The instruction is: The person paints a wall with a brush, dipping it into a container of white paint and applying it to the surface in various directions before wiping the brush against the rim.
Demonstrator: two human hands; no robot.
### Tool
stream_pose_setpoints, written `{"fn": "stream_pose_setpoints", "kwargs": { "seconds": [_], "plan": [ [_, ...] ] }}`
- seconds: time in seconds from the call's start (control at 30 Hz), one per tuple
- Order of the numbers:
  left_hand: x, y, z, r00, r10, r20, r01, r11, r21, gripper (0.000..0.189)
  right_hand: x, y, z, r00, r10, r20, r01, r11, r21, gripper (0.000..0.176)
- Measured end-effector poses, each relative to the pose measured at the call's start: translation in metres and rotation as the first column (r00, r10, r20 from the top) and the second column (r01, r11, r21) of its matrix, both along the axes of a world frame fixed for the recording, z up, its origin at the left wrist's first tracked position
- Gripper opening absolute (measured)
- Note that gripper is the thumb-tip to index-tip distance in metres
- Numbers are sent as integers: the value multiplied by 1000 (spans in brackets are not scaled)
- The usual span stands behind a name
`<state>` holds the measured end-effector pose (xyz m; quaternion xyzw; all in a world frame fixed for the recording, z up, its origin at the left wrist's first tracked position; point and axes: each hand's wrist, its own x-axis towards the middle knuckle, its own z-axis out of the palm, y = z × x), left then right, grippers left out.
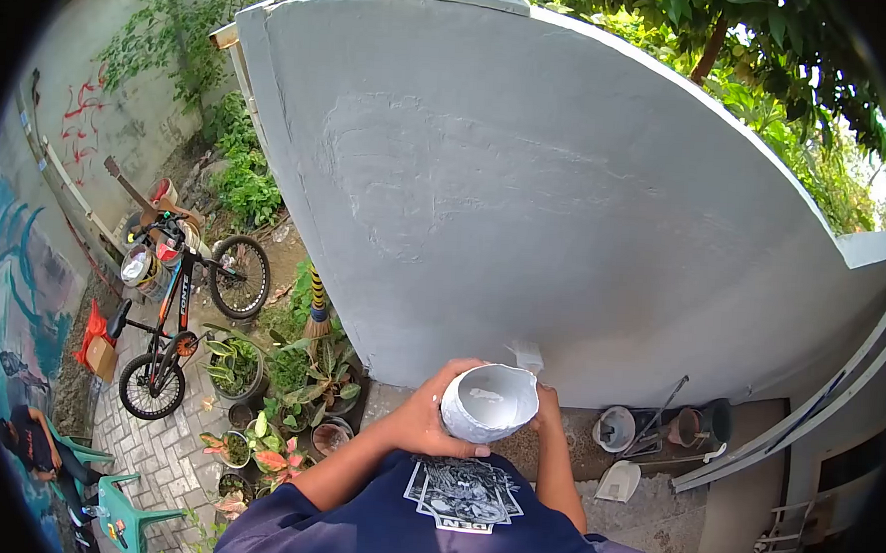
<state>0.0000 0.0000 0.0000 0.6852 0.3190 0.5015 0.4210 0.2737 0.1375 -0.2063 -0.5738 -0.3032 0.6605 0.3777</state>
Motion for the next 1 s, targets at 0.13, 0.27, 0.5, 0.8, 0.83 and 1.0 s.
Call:
{"fn": "stream_pose_setpoints", "kwargs": {
  "seconds": [0.13, 0.27, 0.5, 0.8, 0.83, 1.0],
  "plan": [
    [-1, -9, 4, 998, -17, 53, 23, 992, -121, 101, -7, 11, 154, 999, -15, -49, 25, 978, 207, 22],
    [-3, -10, 2, 997, -52, 65, 59, 992, -113, 101, -9, -10, 286, 996, 3, -92, 44, 861, 506, 30],
    [-9, -13, 3, 998, -46, 33, 48, 995, -86, 102, -33, 10, 332, 968, -91, -234, 242, 581, 777, 34],
    [-33, -30, -1, 994, 79, 74, -69, 990, -122, 101, -88, -28, -24, 995, 44, 88, -56, 988, 144, 30],
    [-36, -31, -1, 993, 95, 70, -86, 988, -126, 102, -80, -32, -63, 999, 42, 23, -40, 997, -71, 28],
    [-45, -35, -7, 992, 121, 41, -117, 989, -86, 104, -50, -9, 54, 997, 6, -72, -13, 995, -99, 24]
  ]
}}
